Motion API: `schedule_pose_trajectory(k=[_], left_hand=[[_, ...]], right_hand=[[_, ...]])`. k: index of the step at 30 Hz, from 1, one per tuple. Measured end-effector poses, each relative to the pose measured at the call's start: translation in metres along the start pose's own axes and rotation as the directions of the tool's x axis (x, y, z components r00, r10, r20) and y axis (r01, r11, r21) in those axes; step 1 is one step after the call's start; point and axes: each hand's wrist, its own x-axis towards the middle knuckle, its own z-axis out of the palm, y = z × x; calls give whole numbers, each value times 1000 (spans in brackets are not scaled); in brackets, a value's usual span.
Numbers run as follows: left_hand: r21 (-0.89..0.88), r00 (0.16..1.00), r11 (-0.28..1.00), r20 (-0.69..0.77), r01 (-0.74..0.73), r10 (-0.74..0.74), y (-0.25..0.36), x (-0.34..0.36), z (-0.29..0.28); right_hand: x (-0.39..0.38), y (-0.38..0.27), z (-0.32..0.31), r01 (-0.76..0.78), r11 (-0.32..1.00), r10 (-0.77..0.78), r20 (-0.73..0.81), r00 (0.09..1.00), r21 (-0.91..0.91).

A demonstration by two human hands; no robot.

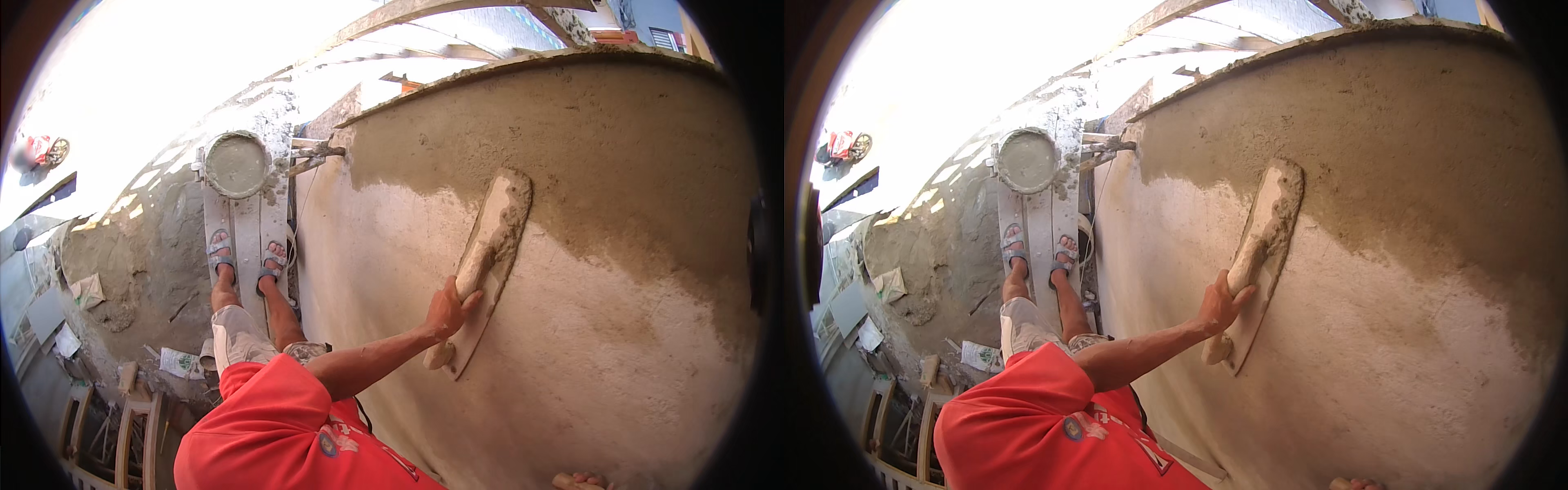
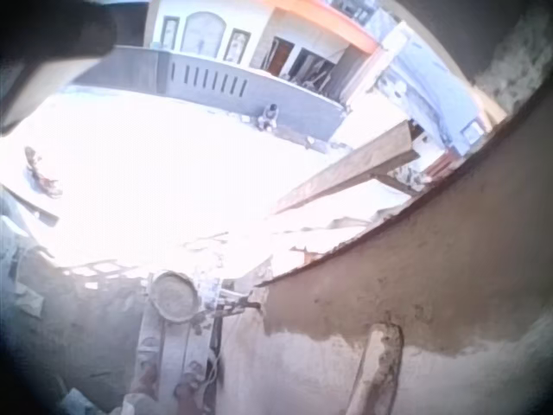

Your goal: The person applies plaster to a wall using a trowel and then smooths it out with a large rectangular float.

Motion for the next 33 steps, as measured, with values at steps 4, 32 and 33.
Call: schedule_pose_trajectory(k=[4, 32, 33], left_hand=[[-8, 995, 998, -81, -61, 60, -18, -12, 4], [-15, 993, 996, -83, -85, 83, -15, -21, 8], [3, 990, 994, -93, -107, 107, -5, -15, 6]], right_hand=[[-2, -1, -2, 13, 997, -18, -70, 997, -76], [-8, 13, -4, 37, 993, -28, -82, 996, 115], [-8, 14, -6, 65, 991, -60, -40, 997, 115]])
